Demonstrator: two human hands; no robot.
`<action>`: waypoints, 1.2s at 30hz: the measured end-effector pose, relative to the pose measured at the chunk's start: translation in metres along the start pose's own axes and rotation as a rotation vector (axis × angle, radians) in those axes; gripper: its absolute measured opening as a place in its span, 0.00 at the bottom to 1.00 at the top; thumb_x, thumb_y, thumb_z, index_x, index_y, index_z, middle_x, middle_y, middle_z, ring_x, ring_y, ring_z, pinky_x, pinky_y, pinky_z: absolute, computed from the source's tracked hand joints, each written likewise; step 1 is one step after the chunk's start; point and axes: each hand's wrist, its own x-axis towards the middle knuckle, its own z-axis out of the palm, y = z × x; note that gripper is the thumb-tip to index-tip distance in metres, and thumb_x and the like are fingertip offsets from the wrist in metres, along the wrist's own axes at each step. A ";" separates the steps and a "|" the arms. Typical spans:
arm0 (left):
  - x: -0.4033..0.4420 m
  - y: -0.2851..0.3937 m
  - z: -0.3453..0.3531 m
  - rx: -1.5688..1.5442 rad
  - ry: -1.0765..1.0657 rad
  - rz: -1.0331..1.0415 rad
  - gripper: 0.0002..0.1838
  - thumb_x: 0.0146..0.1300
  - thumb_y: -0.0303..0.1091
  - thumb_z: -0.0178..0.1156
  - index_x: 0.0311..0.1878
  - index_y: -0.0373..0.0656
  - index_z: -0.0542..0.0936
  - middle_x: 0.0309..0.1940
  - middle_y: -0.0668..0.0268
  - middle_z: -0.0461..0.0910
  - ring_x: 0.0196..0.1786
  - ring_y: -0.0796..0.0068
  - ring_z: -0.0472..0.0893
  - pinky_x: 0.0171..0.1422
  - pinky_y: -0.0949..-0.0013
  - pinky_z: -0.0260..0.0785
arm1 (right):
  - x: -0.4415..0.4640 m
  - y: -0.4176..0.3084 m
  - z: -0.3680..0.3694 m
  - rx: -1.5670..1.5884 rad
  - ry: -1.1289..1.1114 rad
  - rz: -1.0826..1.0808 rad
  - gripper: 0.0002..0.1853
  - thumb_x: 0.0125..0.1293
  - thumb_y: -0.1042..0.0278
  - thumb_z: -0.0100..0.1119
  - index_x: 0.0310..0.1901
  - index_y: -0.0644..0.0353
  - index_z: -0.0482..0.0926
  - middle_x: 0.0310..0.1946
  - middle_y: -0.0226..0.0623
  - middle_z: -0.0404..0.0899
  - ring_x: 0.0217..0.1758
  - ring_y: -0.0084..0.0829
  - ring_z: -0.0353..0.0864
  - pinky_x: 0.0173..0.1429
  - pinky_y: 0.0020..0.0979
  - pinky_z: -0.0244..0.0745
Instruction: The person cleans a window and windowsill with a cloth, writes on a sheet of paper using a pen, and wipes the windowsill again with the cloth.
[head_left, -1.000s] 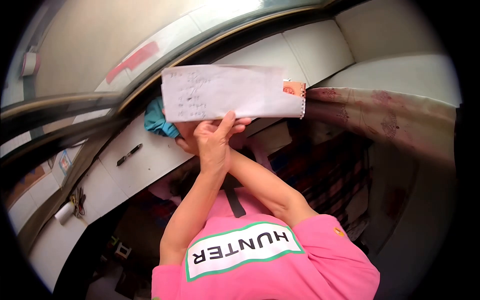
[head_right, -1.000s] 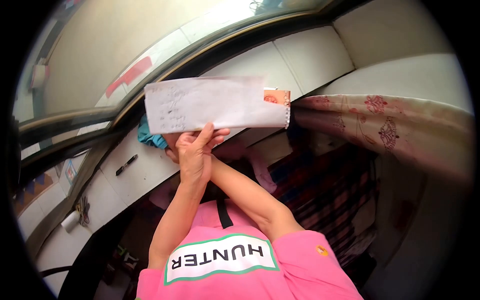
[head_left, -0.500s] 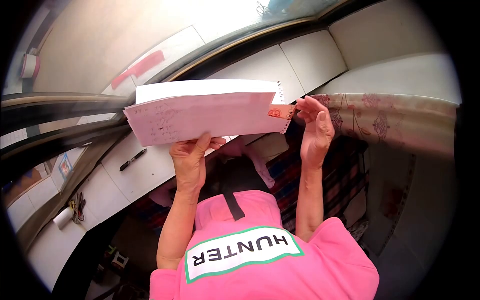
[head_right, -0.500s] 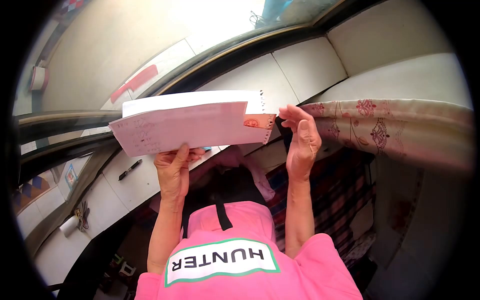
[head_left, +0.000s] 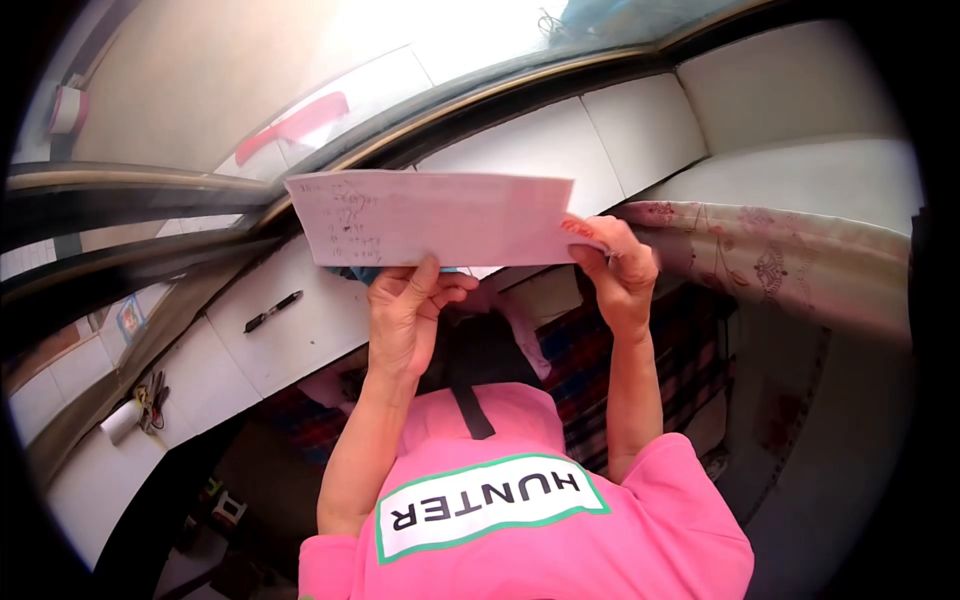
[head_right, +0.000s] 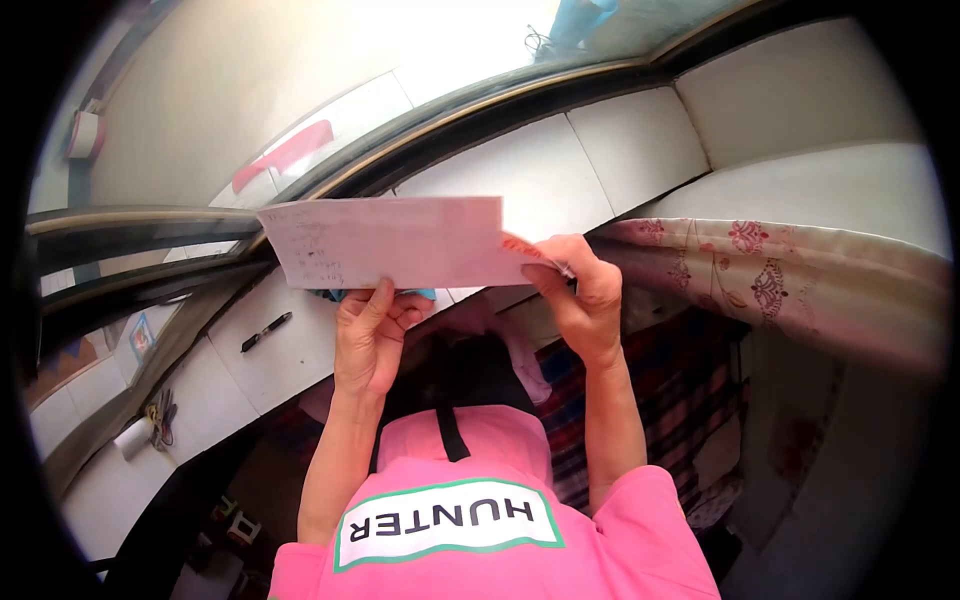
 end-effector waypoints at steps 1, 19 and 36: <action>-0.002 0.003 0.007 0.041 0.010 -0.019 0.12 0.76 0.33 0.63 0.51 0.33 0.82 0.43 0.50 0.88 0.41 0.61 0.90 0.46 0.69 0.83 | 0.004 0.000 -0.006 0.019 0.008 0.036 0.16 0.62 0.87 0.65 0.51 0.64 0.87 0.44 0.30 0.85 0.44 0.23 0.79 0.55 0.24 0.72; 0.081 -0.067 0.006 1.794 -0.192 0.764 0.31 0.67 0.22 0.59 0.74 0.33 0.69 0.78 0.52 0.65 0.81 0.48 0.63 0.83 0.49 0.55 | 0.061 0.188 -0.070 -0.414 0.122 0.438 0.07 0.64 0.79 0.65 0.44 0.67 0.80 0.30 0.38 0.81 0.34 0.30 0.78 0.46 0.31 0.75; 0.107 -0.092 -0.017 1.884 -0.159 0.643 0.37 0.68 0.32 0.59 0.79 0.36 0.63 0.83 0.55 0.58 0.84 0.53 0.57 0.86 0.46 0.48 | 0.041 0.111 0.052 -0.874 -0.217 -0.063 0.22 0.70 0.69 0.60 0.65 0.60 0.78 0.68 0.48 0.77 0.73 0.49 0.74 0.75 0.53 0.64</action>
